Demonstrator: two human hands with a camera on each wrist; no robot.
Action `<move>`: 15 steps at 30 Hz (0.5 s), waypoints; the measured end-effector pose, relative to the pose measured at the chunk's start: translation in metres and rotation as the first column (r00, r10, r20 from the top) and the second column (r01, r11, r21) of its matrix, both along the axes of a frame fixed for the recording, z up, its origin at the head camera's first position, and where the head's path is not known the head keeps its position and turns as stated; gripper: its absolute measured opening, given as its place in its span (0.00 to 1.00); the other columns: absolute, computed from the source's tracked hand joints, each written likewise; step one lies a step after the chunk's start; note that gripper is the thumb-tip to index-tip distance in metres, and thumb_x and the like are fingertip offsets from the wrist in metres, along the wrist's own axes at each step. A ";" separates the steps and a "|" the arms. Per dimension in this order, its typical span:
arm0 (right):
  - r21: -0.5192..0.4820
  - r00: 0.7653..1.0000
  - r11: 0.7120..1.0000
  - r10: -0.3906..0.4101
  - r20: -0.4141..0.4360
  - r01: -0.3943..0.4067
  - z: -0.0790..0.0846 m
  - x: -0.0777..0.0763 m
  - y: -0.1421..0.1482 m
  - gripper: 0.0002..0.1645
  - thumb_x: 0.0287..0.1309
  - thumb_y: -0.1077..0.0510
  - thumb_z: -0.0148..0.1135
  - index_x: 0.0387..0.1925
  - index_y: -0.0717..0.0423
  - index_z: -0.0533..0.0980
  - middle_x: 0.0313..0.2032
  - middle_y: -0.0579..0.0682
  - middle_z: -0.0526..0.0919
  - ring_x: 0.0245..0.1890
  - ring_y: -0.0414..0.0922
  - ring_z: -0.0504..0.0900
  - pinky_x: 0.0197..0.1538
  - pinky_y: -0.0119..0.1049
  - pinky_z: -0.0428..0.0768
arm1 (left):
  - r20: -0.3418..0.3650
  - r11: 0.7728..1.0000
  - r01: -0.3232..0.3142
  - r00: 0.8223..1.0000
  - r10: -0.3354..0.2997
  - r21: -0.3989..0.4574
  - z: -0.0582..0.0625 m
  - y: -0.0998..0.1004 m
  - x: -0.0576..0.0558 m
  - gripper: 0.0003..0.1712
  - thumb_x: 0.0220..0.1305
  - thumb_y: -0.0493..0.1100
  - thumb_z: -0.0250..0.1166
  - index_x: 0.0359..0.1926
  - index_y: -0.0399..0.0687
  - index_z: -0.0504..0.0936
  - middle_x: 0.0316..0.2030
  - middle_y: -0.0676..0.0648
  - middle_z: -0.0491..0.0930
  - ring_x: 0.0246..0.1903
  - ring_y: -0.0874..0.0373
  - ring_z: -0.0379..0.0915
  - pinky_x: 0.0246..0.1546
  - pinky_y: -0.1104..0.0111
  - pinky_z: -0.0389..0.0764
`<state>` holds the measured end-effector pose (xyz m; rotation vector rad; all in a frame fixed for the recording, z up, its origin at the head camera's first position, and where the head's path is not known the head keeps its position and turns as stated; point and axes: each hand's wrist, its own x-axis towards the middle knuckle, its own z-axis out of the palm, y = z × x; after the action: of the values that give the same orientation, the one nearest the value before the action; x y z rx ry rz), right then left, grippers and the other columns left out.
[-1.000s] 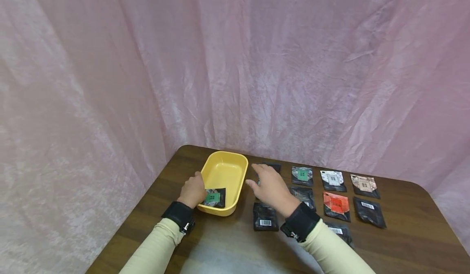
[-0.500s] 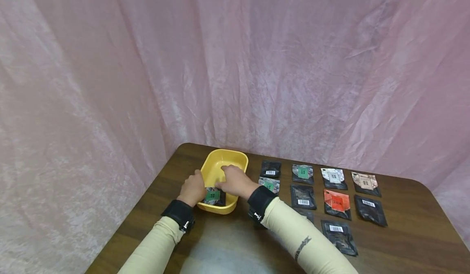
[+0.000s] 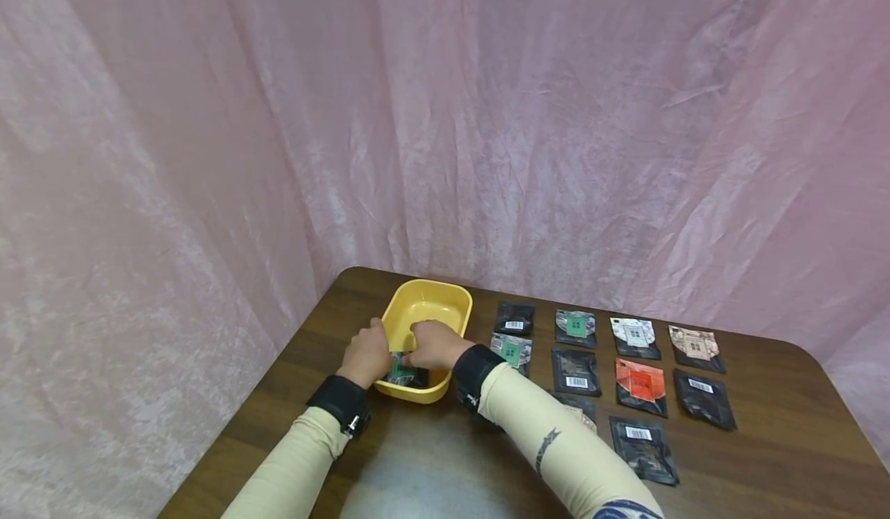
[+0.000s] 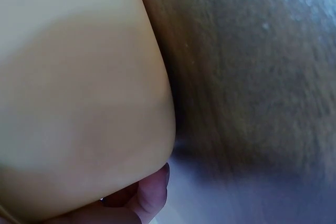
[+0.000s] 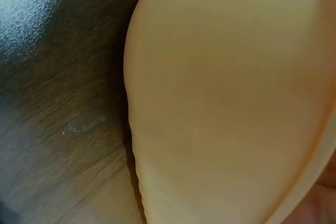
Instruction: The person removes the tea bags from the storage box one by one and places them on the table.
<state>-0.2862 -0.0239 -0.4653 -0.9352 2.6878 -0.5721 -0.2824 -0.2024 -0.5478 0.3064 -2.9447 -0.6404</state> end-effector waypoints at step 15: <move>0.000 1.000 1.000 0.008 -0.019 -0.008 -0.008 -0.002 -0.010 0.37 0.55 0.45 0.80 0.59 0.65 0.82 0.50 0.59 0.87 0.44 0.49 0.82 0.53 0.45 0.83 | 0.011 1.000 -0.005 1.000 0.005 0.017 -0.008 -0.002 -0.004 0.31 0.54 0.41 0.79 0.52 0.37 0.72 0.38 0.36 0.85 0.39 0.38 0.88 0.35 0.46 0.85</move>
<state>-0.2879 -0.0334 -0.4738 -0.9556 2.6999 -0.5638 -0.2868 -0.2041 -0.5555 0.3205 -2.9496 -0.6663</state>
